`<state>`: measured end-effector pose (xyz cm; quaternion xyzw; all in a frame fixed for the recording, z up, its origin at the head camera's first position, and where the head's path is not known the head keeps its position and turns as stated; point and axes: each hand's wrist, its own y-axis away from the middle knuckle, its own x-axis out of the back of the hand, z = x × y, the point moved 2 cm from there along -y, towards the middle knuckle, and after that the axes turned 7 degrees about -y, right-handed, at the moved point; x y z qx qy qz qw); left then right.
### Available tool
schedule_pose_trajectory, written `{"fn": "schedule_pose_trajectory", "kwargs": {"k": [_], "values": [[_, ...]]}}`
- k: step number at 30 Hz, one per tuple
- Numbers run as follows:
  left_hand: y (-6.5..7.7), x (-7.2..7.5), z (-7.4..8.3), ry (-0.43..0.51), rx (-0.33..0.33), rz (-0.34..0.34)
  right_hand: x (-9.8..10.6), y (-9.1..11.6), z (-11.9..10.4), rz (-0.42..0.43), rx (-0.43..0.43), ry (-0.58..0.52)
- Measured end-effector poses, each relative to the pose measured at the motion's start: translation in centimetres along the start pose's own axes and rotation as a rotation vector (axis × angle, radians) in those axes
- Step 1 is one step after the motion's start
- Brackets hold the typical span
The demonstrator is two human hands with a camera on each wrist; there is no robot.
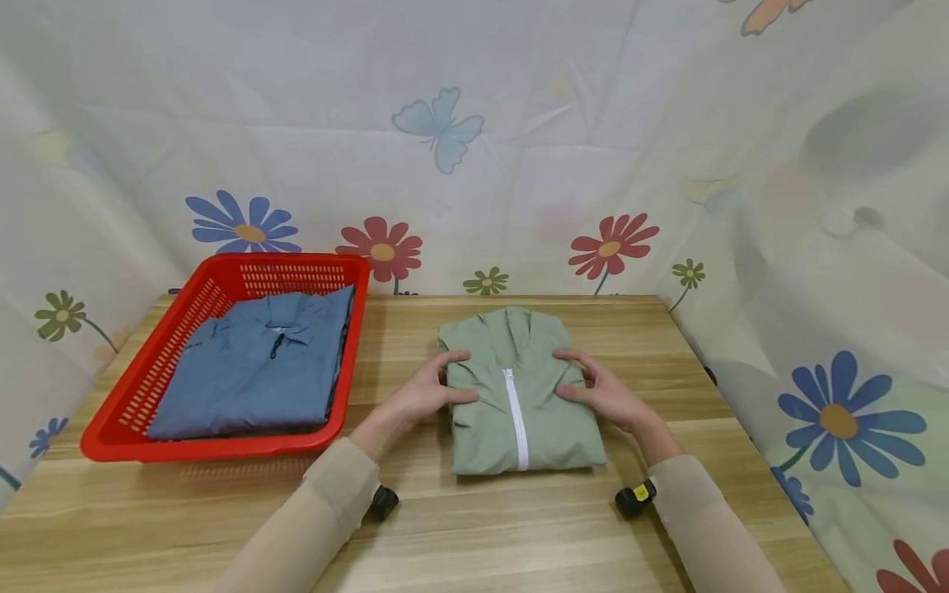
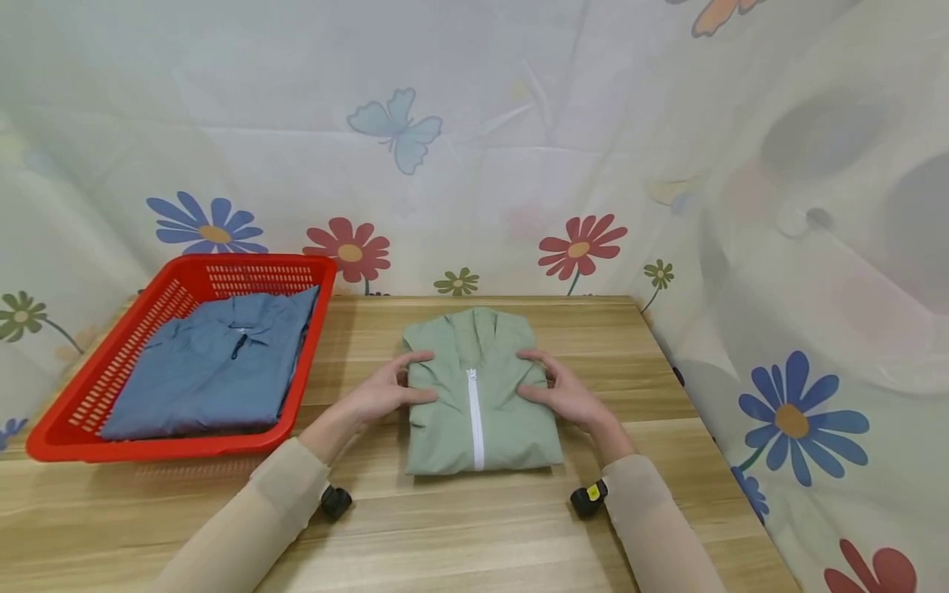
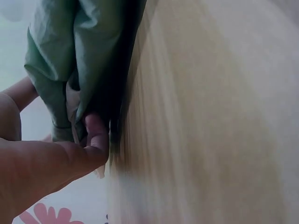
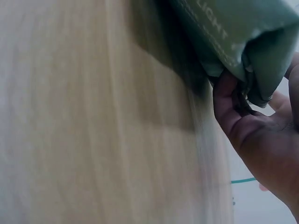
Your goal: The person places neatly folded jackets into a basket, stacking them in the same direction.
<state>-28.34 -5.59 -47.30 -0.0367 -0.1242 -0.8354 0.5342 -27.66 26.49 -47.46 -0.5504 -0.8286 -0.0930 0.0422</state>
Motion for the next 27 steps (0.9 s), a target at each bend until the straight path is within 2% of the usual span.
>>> {"fn": "schedule_pose_trajectory", "kwargs": {"k": [5, 14, 22, 27], "values": [[0.3, 0.2, -0.1, 0.031, 0.005, 0.032, -0.6, 0.0, -0.5, -0.001, 0.0, -0.039], [1.2, 0.7, 0.2, 0.03, -0.001, 0.066, -1.3, 0.1, -1.0, 0.009, 0.005, -0.067], [3.0, 1.3, 1.3, 0.014, 0.009, 0.094, -2.1, 0.7, -2.7, 0.006, -0.006, -0.095], [4.3, 1.8, 1.5, 0.009, 0.037, 0.107, -3.0, 1.1, -3.8, -0.011, -0.009, -0.148]]}}
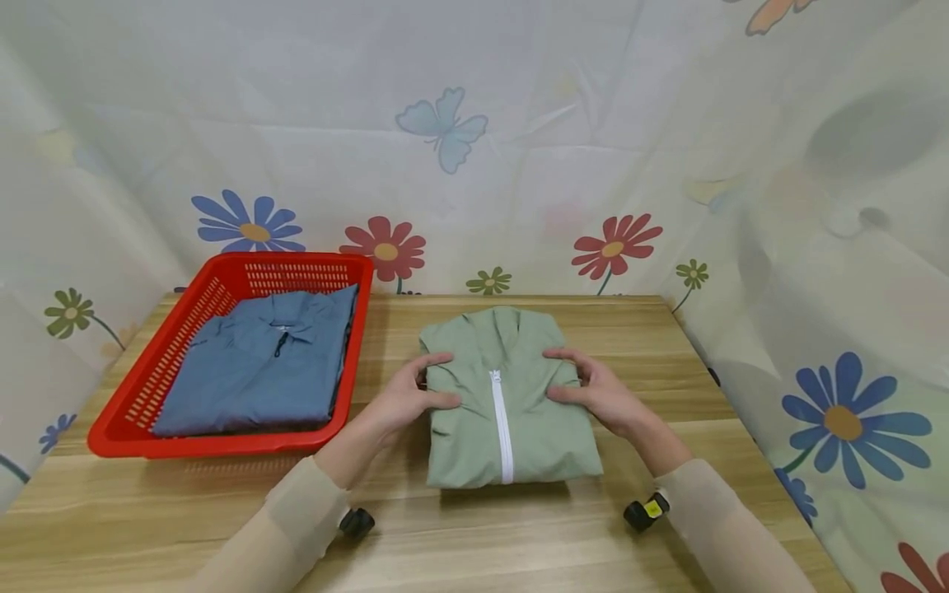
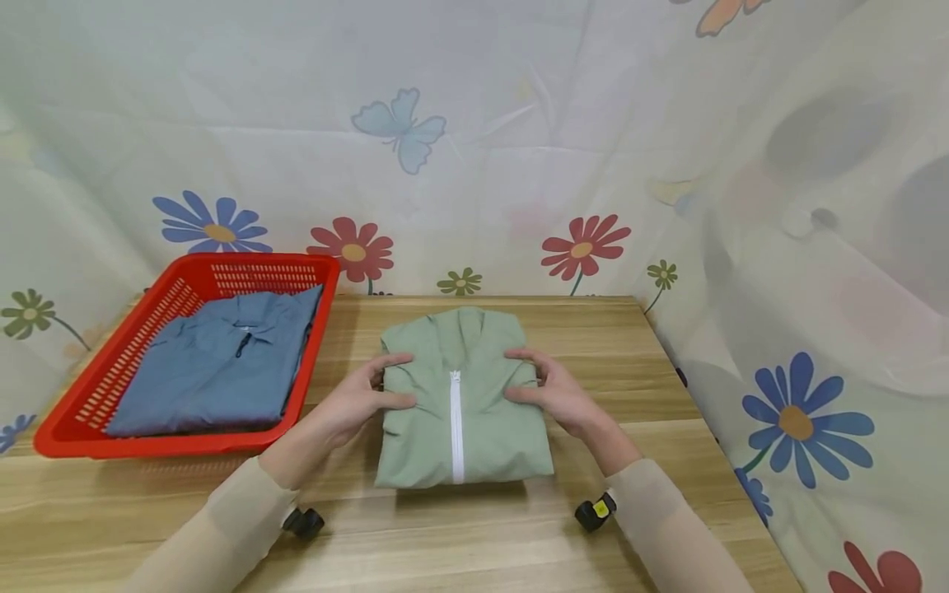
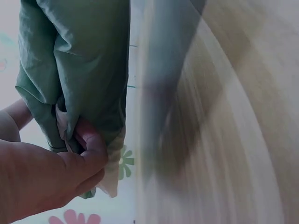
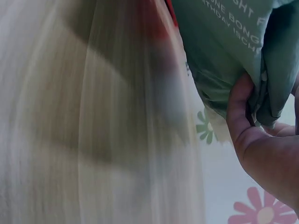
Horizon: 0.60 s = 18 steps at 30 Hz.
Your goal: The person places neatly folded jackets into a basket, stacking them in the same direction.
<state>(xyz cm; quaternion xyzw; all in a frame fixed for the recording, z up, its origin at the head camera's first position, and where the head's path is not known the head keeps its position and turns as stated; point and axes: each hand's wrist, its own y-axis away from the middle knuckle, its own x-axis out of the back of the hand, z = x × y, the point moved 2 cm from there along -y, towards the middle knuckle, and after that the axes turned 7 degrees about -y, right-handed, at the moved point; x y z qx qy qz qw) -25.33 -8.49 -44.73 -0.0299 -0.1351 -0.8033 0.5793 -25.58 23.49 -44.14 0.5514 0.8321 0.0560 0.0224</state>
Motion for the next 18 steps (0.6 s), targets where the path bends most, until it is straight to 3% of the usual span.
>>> {"fn": "schedule_pose_trajectory", "kwargs": {"k": [11, 18], "values": [[2.5, 1.5, 1.1, 0.079, -0.001, -0.017, -2.4, 0.6, -2.0, -0.016, 0.027, -0.042], [3.7, 2.9, 1.7, 0.057, -0.045, -0.025, -4.0, 0.5, -3.5, 0.002, 0.034, -0.046]]}}
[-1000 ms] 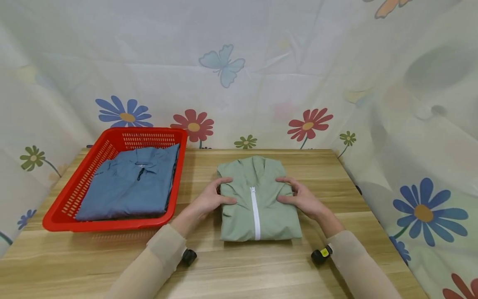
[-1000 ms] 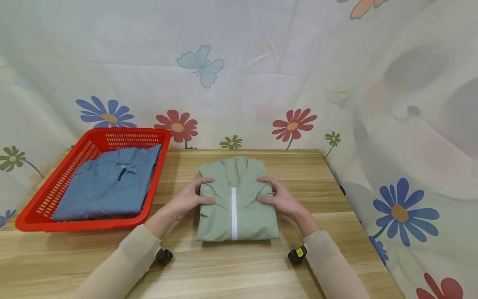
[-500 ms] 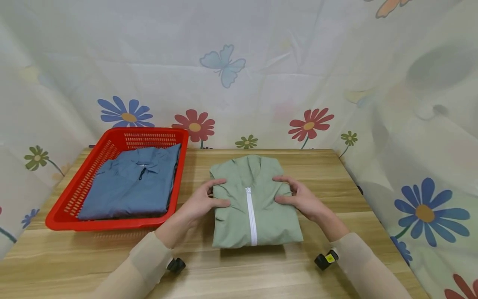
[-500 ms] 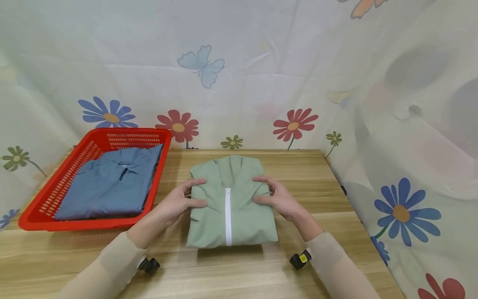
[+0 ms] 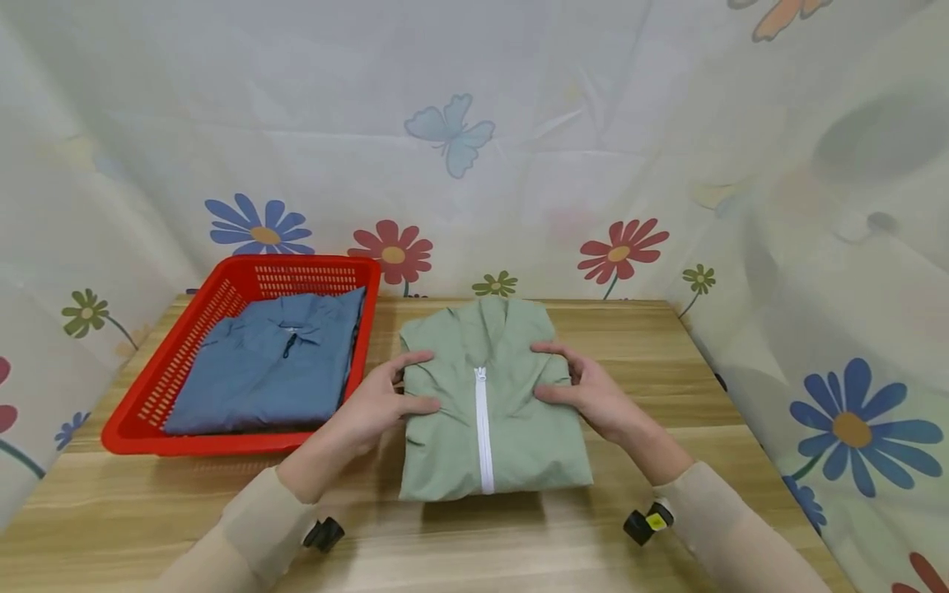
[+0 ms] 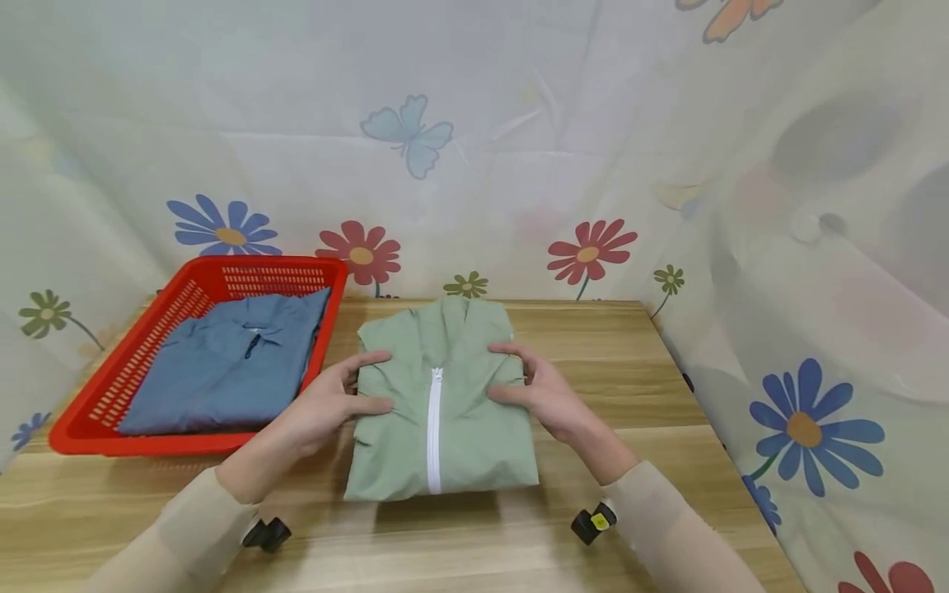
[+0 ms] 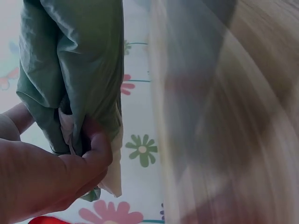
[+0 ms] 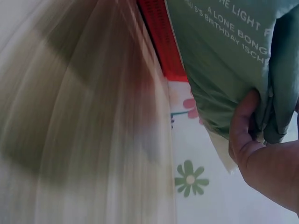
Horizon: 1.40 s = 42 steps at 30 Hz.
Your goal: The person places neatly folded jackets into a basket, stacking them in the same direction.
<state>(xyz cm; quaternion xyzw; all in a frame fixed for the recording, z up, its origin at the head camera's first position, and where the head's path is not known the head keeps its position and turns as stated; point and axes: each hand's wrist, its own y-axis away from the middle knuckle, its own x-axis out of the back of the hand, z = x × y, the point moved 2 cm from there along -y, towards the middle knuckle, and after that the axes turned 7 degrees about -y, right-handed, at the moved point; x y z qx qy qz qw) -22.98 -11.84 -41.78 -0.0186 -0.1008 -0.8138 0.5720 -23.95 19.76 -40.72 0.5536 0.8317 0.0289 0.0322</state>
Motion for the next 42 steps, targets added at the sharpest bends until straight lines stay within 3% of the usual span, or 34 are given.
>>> {"fn": "schedule_pose_trajectory", "kwargs": {"k": [9, 23, 30, 42], "values": [[1.7, 2.1, 1.5, -0.043, -0.038, 0.003, -1.9, -0.9, -1.2, -0.047, -0.019, -0.081], [3.3, 5.5, 3.3, -0.183, -0.011, 0.0, -4.7, -2.1, -3.0, -0.062, -0.02, -0.089], [3.8, 7.0, 3.8, -0.146, 0.014, -0.02, -6.0, -3.2, -3.8, -0.06, -0.035, -0.101], [3.9, 10.2, 4.8, -0.178, 0.025, -0.008, -8.4, -5.8, -5.5, -0.08, -0.022, -0.107]]}}
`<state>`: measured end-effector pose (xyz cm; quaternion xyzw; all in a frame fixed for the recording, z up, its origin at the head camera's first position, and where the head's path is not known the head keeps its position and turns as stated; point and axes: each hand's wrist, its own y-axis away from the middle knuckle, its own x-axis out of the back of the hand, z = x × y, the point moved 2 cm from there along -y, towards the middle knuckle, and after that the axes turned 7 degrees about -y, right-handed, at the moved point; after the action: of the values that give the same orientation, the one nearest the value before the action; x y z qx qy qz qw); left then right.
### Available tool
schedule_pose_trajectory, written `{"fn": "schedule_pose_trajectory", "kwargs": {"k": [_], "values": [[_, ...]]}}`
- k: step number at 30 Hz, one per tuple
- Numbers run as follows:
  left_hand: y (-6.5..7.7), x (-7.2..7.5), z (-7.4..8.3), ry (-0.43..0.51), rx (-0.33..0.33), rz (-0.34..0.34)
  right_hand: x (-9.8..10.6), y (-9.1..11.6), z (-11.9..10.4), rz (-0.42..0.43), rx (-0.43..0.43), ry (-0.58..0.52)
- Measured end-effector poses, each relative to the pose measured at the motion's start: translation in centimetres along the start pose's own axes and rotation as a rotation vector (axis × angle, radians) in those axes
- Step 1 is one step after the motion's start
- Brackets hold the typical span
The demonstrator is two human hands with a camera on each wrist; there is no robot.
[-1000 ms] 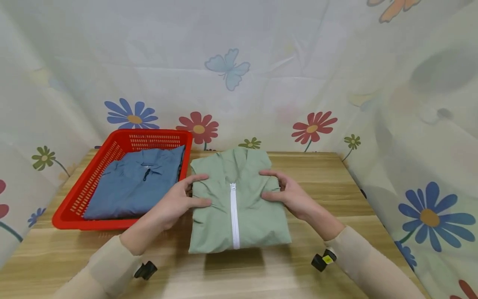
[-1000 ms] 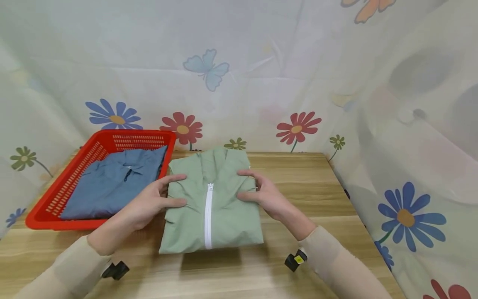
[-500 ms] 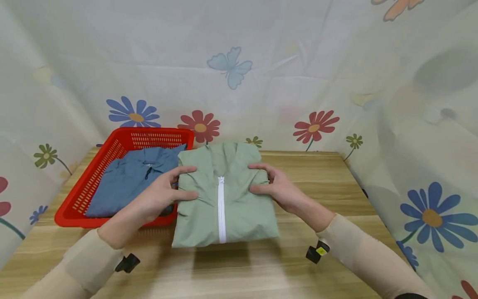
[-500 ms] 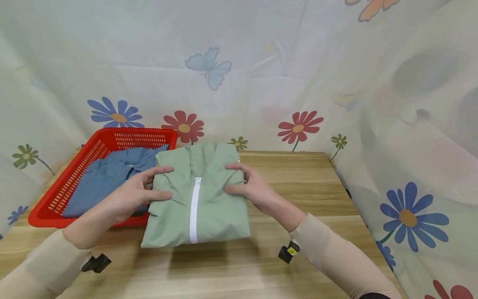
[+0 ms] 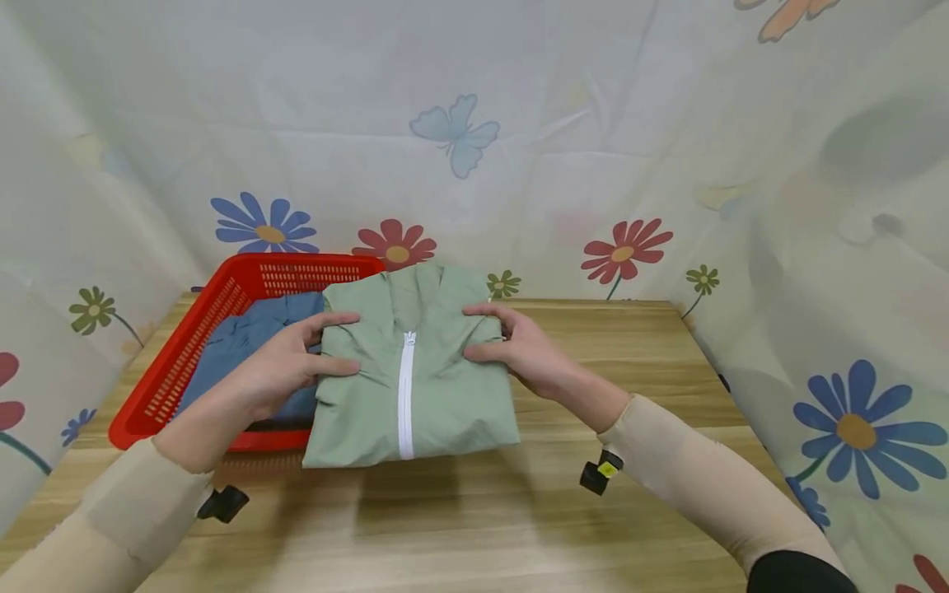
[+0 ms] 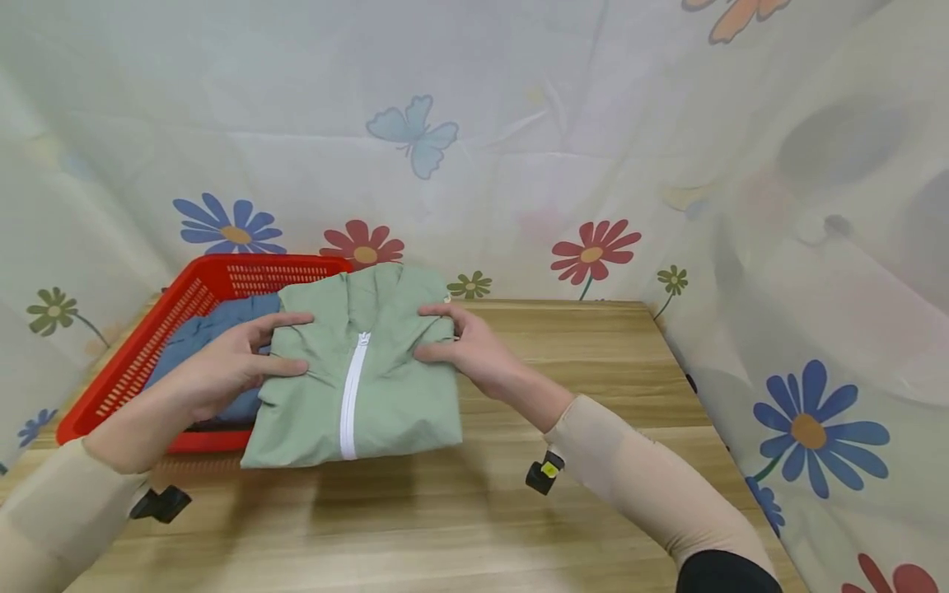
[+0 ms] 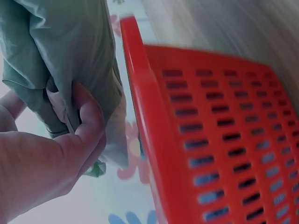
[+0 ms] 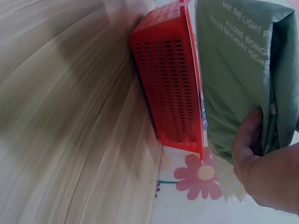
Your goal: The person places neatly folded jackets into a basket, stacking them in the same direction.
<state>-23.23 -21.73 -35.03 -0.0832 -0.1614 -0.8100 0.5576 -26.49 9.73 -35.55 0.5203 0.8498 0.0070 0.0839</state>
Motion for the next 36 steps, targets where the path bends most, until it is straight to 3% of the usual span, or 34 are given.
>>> {"fn": "schedule_pose_trajectory", "kwargs": {"k": [11, 19, 30, 36], "values": [[-0.5, 4.3, -1.6, -0.058, -0.014, -0.012, -2.8, -3.4, 0.9, -0.007, -0.01, -0.04], [-0.4, 6.9, -3.3, -0.107, 0.006, -0.064, -4.8, -4.5, 2.1, 0.011, -0.009, -0.042], [-0.8, 9.7, -3.1, -0.124, 0.033, -0.061, -6.2, -6.2, 1.5, 0.042, 0.037, -0.025], [-0.7, 11.3, -3.5, -0.22, 0.061, -0.024, -7.4, -7.4, 1.4, 0.056, 0.056, -0.025]]}}
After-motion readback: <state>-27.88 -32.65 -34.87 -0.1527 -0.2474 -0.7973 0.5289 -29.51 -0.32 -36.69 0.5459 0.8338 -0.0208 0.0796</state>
